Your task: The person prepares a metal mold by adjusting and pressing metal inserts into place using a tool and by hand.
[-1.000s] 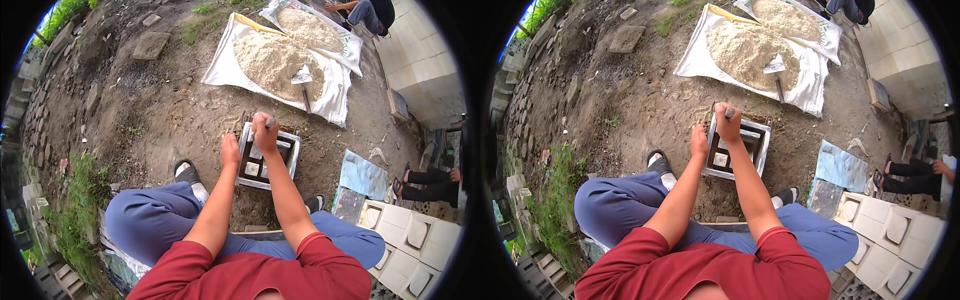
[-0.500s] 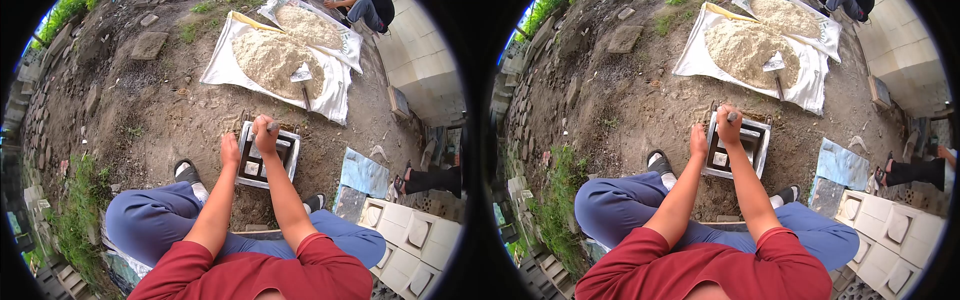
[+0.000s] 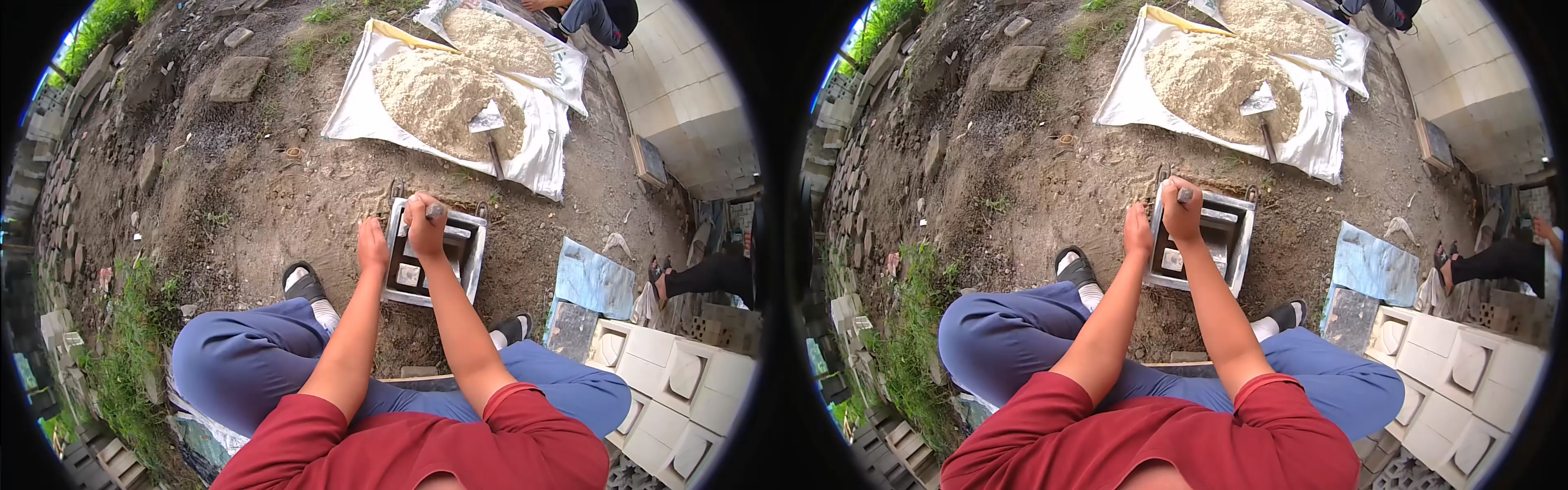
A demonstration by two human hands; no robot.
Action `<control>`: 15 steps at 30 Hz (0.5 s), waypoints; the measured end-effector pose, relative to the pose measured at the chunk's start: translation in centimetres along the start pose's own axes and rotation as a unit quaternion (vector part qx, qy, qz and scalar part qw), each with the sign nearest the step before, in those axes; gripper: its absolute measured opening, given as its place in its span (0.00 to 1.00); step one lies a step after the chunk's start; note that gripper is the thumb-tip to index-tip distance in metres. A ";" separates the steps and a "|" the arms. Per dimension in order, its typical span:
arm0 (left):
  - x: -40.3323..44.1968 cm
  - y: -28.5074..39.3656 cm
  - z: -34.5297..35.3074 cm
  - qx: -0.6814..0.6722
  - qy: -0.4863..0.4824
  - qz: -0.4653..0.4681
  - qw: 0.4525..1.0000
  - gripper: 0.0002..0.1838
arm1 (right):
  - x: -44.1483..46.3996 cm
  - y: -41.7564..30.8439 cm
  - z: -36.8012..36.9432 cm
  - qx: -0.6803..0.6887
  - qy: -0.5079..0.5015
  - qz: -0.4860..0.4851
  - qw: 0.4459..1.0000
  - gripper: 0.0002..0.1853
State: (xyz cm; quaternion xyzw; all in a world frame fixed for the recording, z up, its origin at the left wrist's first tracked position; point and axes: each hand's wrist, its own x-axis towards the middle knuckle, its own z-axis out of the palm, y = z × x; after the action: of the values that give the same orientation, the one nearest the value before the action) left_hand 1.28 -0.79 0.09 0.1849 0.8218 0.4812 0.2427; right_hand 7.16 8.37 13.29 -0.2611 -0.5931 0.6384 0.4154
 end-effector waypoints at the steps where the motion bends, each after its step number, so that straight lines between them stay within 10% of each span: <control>1: 0.0 0.0 0.0 -0.001 0.001 0.001 1.000 0.31 | -0.3 2.3 -0.3 0.000 -0.001 -0.001 1.000 0.21; 15: 0.2 -0.4 0.2 0.002 0.013 0.021 1.000 0.29 | -3.1 0.9 -0.1 -0.020 -0.010 -0.028 0.999 0.20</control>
State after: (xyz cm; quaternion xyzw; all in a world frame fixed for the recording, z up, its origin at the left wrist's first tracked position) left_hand 1.23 -0.74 -0.40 0.1964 0.8216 0.4872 0.2217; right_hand 8.61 5.89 11.90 -0.2459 -0.6171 0.6170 0.4218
